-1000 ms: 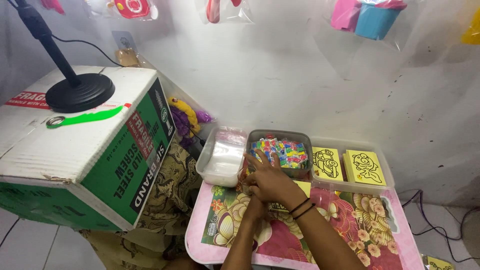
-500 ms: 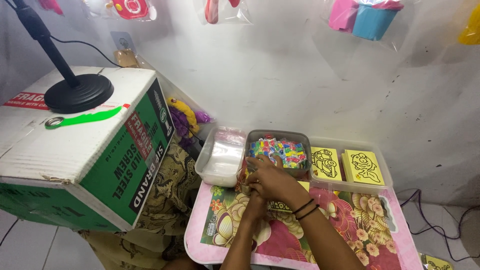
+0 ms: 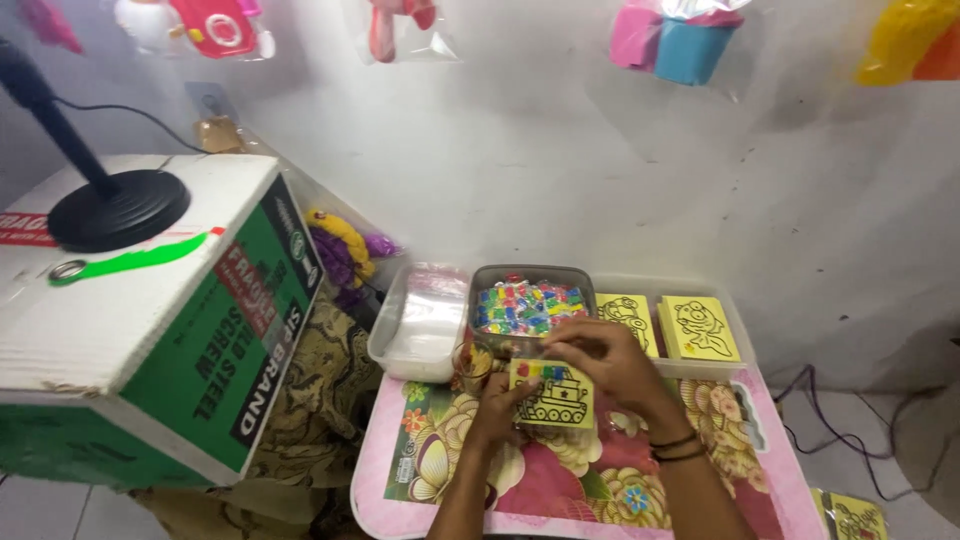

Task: The person is decorating pre-printed yellow cards by picking small, colorful plastic pieces from a container and placing them onto the cards' sticky surfaces to complete a design.

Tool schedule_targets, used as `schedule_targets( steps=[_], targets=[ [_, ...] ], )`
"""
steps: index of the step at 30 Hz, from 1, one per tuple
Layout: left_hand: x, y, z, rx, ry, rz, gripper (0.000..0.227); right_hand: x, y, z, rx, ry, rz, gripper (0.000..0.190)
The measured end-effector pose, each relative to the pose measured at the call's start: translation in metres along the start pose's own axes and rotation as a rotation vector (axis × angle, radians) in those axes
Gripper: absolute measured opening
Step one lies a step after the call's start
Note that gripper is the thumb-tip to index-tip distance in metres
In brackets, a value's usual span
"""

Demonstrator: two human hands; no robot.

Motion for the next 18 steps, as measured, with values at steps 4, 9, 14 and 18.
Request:
schedule_targets(
  steps=[4, 9, 14, 18],
  targets=[
    [-0.004, -0.008, 0.005, 0.027, -0.058, -0.053, 0.038, 0.034, 0.043, 0.057, -0.053, 0.214, -0.069, 0.014],
    [-0.007, -0.025, 0.014, 0.048, 0.034, -0.012, 0.03, 0.087, 0.089, 0.109, 0.127, 0.787, 0.047, 0.017],
    [0.001, -0.001, -0.002, -0.053, 0.064, 0.003, 0.03, 0.081, 0.163, 0.108, 0.469, 0.697, 0.032, 0.01],
    [0.005, 0.011, -0.011, -0.069, 0.057, -0.028, 0.032, 0.075, 0.188, 0.093, 0.5, 0.539, -0.068, 0.008]
  ],
)
Point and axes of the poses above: each hand's wrist, its own x-axis away from the middle knuckle, its own z-axis out of the back of the hand, y = z × x, the point moved 5 cm from there along -x, towards the middle knuckle, and after that the axes turned 15 degrees about -z, right-handed, at the moved point
